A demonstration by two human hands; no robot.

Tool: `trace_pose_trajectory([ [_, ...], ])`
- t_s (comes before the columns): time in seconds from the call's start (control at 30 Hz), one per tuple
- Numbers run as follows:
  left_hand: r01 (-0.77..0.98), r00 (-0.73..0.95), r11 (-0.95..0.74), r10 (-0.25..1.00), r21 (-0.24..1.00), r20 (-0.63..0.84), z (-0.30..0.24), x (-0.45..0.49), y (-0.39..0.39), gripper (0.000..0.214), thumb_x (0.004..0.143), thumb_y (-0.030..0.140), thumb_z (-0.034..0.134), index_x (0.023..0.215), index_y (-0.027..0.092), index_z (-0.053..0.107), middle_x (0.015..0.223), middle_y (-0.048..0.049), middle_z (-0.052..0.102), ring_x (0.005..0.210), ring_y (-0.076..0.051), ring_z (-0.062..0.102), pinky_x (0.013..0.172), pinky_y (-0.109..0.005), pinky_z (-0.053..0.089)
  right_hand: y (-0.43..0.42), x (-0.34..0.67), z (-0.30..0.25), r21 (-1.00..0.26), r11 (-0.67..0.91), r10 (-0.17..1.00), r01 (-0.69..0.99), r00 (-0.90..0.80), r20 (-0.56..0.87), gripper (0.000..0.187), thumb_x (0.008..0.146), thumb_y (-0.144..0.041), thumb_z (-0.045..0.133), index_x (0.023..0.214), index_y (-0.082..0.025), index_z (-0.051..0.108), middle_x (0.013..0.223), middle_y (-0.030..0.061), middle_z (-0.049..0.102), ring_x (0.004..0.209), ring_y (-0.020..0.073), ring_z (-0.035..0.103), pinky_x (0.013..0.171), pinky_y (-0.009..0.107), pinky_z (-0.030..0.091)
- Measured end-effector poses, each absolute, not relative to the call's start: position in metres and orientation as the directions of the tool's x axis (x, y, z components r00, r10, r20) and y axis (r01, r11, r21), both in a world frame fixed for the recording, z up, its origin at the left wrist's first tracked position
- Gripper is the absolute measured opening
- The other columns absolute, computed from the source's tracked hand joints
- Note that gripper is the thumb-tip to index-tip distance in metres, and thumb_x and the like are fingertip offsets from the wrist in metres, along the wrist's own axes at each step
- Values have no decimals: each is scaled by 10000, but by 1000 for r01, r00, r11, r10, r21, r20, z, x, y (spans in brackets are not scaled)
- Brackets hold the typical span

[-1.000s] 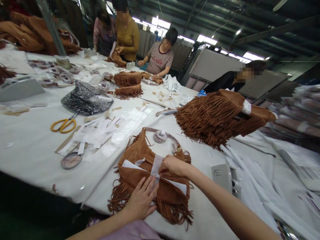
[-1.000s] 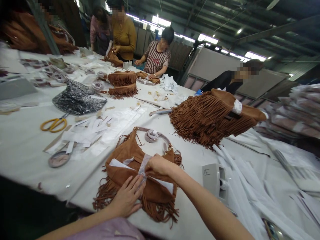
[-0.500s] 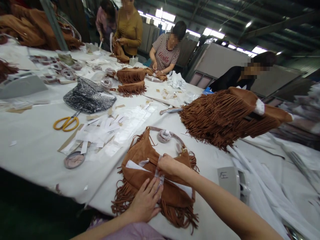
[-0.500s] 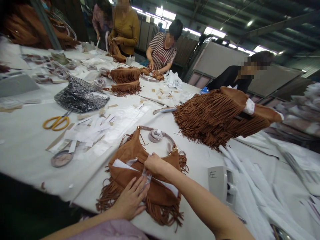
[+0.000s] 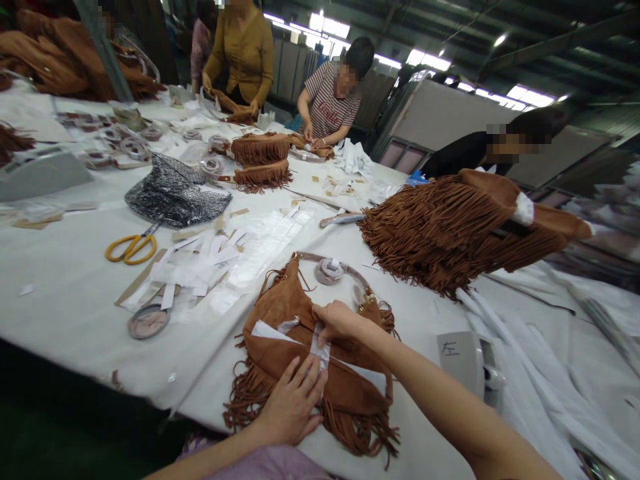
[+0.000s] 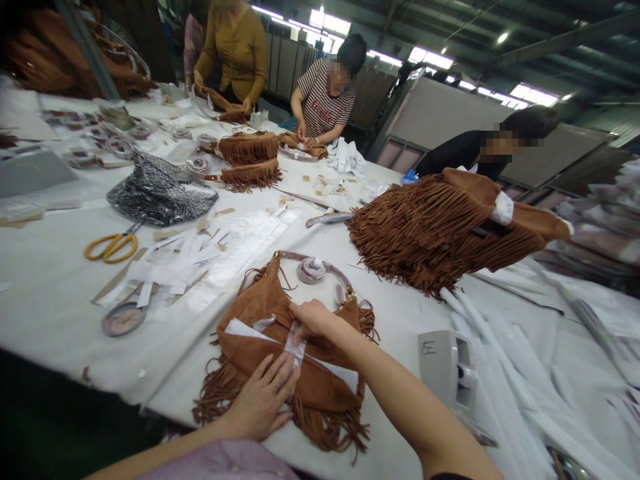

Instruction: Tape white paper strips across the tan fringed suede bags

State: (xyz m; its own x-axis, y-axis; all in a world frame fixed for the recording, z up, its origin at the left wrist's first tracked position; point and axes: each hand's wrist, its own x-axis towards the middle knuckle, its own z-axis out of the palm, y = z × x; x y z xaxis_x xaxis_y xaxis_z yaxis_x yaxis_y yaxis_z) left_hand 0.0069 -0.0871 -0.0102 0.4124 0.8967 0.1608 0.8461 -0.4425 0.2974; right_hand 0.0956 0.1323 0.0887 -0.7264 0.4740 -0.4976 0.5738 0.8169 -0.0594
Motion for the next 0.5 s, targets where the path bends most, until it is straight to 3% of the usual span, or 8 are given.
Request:
trace_pose_trajectory([
  [0.07, 847, 416, -443, 896, 294, 152, -11, 7, -87, 736, 911, 519, 397, 1494, 153, 134, 1542, -133, 213, 1419, -284, 177, 1154, -477, 99, 145, 103, 93, -47, 735, 595, 676, -677, -433, 447, 618, -479, 809, 902, -189, 621, 748, 29, 670, 674, 191, 598, 593, 244, 353],
  [0.13, 850, 415, -440, 898, 289, 148, -12, 7, -87, 733, 908, 496, 414, 1495, 160, 131, 1544, -128, 211, 1421, -281, 172, 1156, -477, 97, 149, 114, 101, -24, 672, 688, 740, -637, -348, 292, 800, -435, 665, 900, -164, 621, 795, 64, 674, 707, 192, 599, 634, 256, 364],
  [0.23, 854, 410, -442, 896, 274, 168, -14, 8, -87, 736, 893, 466, 453, 1493, 165, 151, 1544, -123, 213, 1422, -282, 171, 1159, -472, 100, 129, 133, 108, -27, 606, 772, 795, -596, -223, 322, 957, -397, 411, 912, -153, 616, 897, 100, 673, 823, 199, 606, 728, 270, 380],
  [0.33, 855, 406, -451, 889, 256, 210, -13, 9, -87, 723, 884, 445, 472, 1484, 154, 191, 1537, -131, 230, 1420, -288, 180, 1154, -480, 132, 81, 142, 91, -142, 588, 783, 796, -604, -145, 355, 979, -376, 344, 883, -183, 625, 890, 70, 677, 835, 181, 612, 773, 264, 401],
  [0.4, 851, 400, -459, 882, 257, 250, -10, 8, -88, 682, 883, 412, 478, 1465, 141, 249, 1521, -140, 271, 1410, -292, 211, 1143, -489, 184, 47, 141, 70, -226, 595, 775, 771, -625, -93, 281, 962, -338, 392, 1004, -192, 628, 1004, 72, 677, 917, 182, 610, 831, 277, 416],
  [0.5, 816, 397, -495, 855, 298, 335, -6, 2, -91, 514, 884, 281, 469, 1374, 139, 415, 1437, -127, 424, 1365, -262, 325, 1122, -466, 277, 13, 137, 39, -168, 588, 803, 791, -596, 3, 396, 957, -283, 362, 1314, -164, 486, 1355, 122, 509, 1233, 220, 464, 1027, 387, 339],
])
